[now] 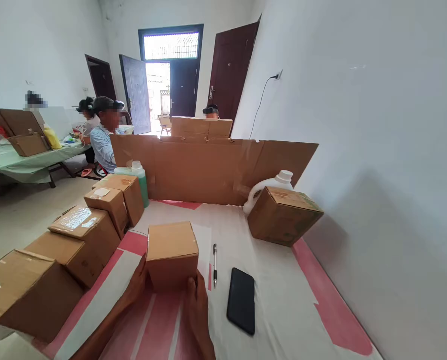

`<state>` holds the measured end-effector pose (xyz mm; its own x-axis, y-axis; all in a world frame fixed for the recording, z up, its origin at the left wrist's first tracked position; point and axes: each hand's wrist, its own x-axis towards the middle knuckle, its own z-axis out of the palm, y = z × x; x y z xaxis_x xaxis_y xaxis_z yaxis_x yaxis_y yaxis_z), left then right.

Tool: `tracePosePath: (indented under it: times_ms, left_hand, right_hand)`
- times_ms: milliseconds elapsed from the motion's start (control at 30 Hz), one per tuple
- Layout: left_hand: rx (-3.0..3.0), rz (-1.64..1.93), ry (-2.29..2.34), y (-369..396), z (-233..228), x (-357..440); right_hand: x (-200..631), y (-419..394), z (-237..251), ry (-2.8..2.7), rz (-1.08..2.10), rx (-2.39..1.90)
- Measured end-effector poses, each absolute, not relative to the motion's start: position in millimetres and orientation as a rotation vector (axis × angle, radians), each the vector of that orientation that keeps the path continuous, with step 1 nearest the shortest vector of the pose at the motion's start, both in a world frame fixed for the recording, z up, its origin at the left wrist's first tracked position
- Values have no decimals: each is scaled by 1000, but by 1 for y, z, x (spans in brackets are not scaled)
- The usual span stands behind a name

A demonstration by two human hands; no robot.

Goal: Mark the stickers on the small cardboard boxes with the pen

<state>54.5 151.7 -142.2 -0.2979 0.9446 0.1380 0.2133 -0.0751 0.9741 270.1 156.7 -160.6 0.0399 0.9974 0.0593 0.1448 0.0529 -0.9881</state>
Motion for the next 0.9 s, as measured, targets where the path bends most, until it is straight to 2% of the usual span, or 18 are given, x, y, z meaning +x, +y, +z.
tracePosePath:
  times_ms: [333,633,767,900]
  left_hand:
    - [1493,1318,1647,112,-91,62]
    - [1508,1220,1702,124,-96,42]
    - [1510,1232,1638,125,-97,36]
    - [1483,1200,1581,121,-92,35]
  right_hand:
    - [273,183,-125,-1423,1179,-1239]
    - [271,168,-135,-1312,1386,-1314]
    - [271,167,-139,-1279,1518,-1191]
    - [269,160,-140,-1257,1492,-1246]
